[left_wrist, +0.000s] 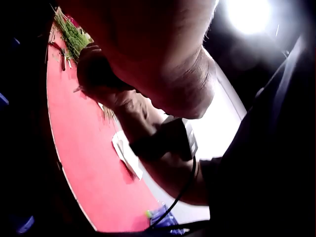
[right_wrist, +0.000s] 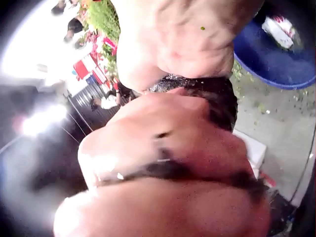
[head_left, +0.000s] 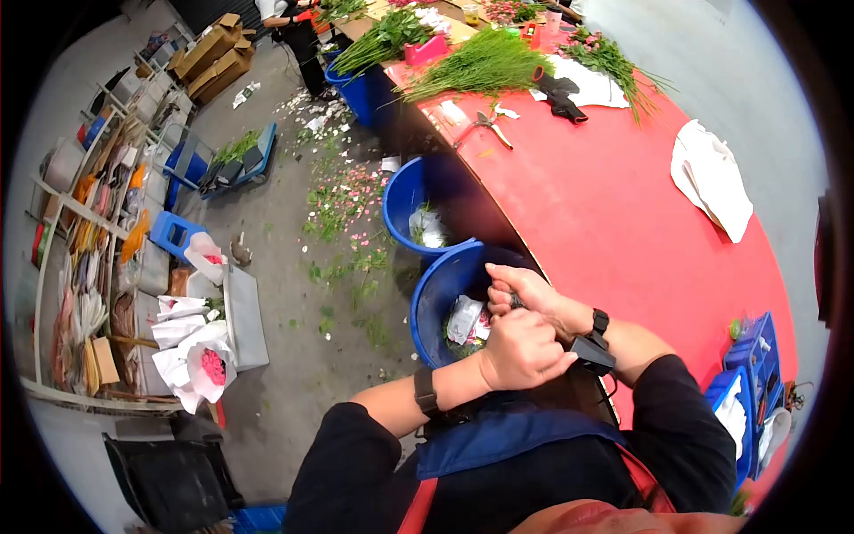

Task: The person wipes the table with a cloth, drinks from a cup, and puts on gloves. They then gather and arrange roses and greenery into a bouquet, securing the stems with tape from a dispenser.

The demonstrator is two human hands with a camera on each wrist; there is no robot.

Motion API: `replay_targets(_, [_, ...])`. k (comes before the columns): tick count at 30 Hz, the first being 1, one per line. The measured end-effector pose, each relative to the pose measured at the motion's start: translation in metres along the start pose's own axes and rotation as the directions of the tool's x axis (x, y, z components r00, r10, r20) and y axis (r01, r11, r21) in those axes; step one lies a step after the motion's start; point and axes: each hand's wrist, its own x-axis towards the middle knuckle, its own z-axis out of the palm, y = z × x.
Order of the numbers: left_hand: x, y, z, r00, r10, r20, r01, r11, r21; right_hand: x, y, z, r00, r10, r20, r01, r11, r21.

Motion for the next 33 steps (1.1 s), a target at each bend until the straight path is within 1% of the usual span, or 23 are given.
replay_targets(1, [-0.005,0.004,-0.001,0.998,0.035,0.060,-0.037,0.999,0.035,0.000,-0.002,0.003,0.999,0.047,0.023,-0.046,0.996,-0.070])
replay_targets(3, [-0.018,0.003,0.009,0.990,0.112,0.083,-0.115,0.993,0.026,-0.009,-0.003,0.020,0.996,0.052,-0.076,-0.073,0.950,-0.303])
replay_targets(4, [-0.026,0.003,0.010,0.980,0.149,0.134,-0.155,0.987,0.034,0.001,0.006,0.011,0.999,-0.008,-0.048,-0.012,0.914,-0.406])
replay_targets(5, [-0.033,0.003,0.011,0.964,0.188,0.187,-0.199,0.979,0.042,0.002,0.008,0.015,0.997,-0.023,-0.070,-0.012,0.884,-0.467])
replay_targets(6, [-0.039,0.001,0.013,0.943,0.228,0.243,-0.246,0.968,0.046,0.004,0.007,0.017,0.999,-0.025,-0.046,-0.004,0.841,-0.541])
replay_targets(8, [-0.055,-0.005,0.024,0.924,0.251,0.289,-0.281,0.957,0.069,0.011,0.015,0.013,0.999,-0.034,-0.022,0.013,0.781,-0.624])
replay_targets(9, [-0.062,-0.007,0.030,0.913,0.265,0.311,-0.302,0.950,0.079,0.013,0.018,0.014,0.998,-0.039,-0.040,0.001,0.731,-0.682])
replay_targets(10, [-0.071,-0.006,0.034,0.852,0.218,0.476,-0.305,0.946,0.113,0.014,0.022,0.015,0.997,-0.044,-0.059,-0.013,0.677,-0.735])
replay_targets(12, [-0.094,-0.011,0.051,0.802,0.167,0.574,-0.289,0.949,0.127,0.020,0.036,0.007,0.993,-0.072,-0.088,-0.033,0.559,-0.828])
replay_targets(13, [-0.100,-0.010,0.058,0.772,0.141,0.620,-0.281,0.950,0.133,0.025,0.042,0.002,0.995,-0.072,-0.069,-0.029,0.459,-0.888])
replay_targets(14, [-0.105,-0.009,0.064,0.630,-0.103,0.770,-0.001,0.991,0.132,0.027,0.046,0.000,0.993,-0.091,-0.080,-0.036,0.409,-0.912])
replay_targets(15, [-0.119,-0.015,0.076,0.633,-0.172,0.755,0.136,0.985,0.111,0.028,0.049,0.000,0.990,-0.112,-0.090,-0.044,0.358,-0.933])
replay_targets(17, [-0.146,-0.034,0.103,0.611,-0.307,0.730,0.393,0.918,0.057,0.045,0.064,-0.019,0.968,-0.249,0.001,0.057,0.217,-0.974])
replay_targets(18, [-0.136,-0.037,0.106,0.432,-0.333,0.838,0.336,0.922,0.193,0.048,0.066,-0.021,0.948,-0.313,0.051,0.100,0.142,-0.985])
replay_targets(21, [-0.129,-0.040,0.088,0.467,-0.377,0.800,0.566,0.823,0.057,0.051,0.070,-0.018,0.945,-0.312,0.094,0.073,-0.077,-0.994])
replay_targets(22, [-0.134,-0.042,0.088,0.468,-0.397,0.790,0.611,0.791,0.036,0.053,0.075,-0.020,0.941,-0.318,0.115,0.068,-0.155,-0.986])
replay_targets(25, [-0.153,-0.046,0.093,0.486,-0.421,0.766,0.650,0.760,0.004,0.064,0.088,-0.028,0.920,-0.353,0.171,0.098,-0.216,-0.971])
replay_targets(26, [-0.159,-0.049,0.093,0.496,-0.419,0.761,0.643,0.766,0.002,0.066,0.091,-0.029,0.922,-0.355,0.157,0.080,-0.220,-0.972])
replay_targets(29, [-0.174,-0.054,0.100,0.542,-0.401,0.739,0.606,0.795,-0.013,0.073,0.101,-0.031,0.921,-0.357,0.154,0.042,-0.302,-0.952])
replay_targets(30, [-0.179,-0.057,0.104,0.568,-0.386,0.727,0.581,0.814,-0.022,0.075,0.103,-0.034,0.924,-0.353,0.145,0.039,-0.291,-0.956])
replay_targets(31, [-0.184,-0.060,0.108,0.609,-0.355,0.710,0.539,0.841,-0.042,0.078,0.104,-0.039,0.919,-0.367,0.146,0.065,-0.224,-0.972])
replay_targets(32, [-0.188,-0.066,0.111,0.652,-0.298,0.697,0.456,0.889,-0.047,0.081,0.103,-0.046,0.912,-0.383,0.144,0.090,-0.154,-0.984])
replay_targets(33, [-0.187,-0.068,0.107,0.695,-0.207,0.689,0.327,0.944,-0.046,0.081,0.099,-0.052,0.904,-0.404,0.137,0.113,-0.082,-0.990])
